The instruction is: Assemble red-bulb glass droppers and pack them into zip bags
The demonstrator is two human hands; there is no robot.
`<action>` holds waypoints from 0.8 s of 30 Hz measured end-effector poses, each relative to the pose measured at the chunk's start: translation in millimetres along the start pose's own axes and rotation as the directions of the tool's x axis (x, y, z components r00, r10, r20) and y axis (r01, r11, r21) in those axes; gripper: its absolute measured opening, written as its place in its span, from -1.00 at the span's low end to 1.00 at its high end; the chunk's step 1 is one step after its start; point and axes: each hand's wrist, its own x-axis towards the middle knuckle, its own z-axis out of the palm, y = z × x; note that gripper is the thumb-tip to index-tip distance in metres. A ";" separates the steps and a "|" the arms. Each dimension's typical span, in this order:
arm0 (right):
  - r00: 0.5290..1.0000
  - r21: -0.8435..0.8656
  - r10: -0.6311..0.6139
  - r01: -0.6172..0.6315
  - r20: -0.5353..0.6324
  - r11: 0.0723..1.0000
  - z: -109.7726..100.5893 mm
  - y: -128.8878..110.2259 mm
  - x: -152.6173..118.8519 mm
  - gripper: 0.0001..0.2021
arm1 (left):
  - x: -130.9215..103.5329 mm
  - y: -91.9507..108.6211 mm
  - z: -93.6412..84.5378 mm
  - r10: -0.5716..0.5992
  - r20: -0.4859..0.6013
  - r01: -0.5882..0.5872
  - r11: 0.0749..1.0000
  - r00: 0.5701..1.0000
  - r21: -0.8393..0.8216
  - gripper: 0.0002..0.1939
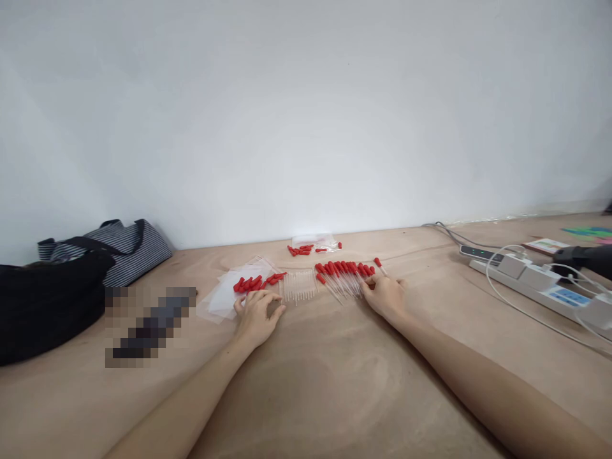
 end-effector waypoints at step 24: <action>0.969 -0.086 -0.118 0.140 0.217 0.986 20.2 -93.0 1.9 -0.75 | 64.1 -18.3 2.5 -0.179 0.024 0.165 0.943 0.984 0.289 -0.81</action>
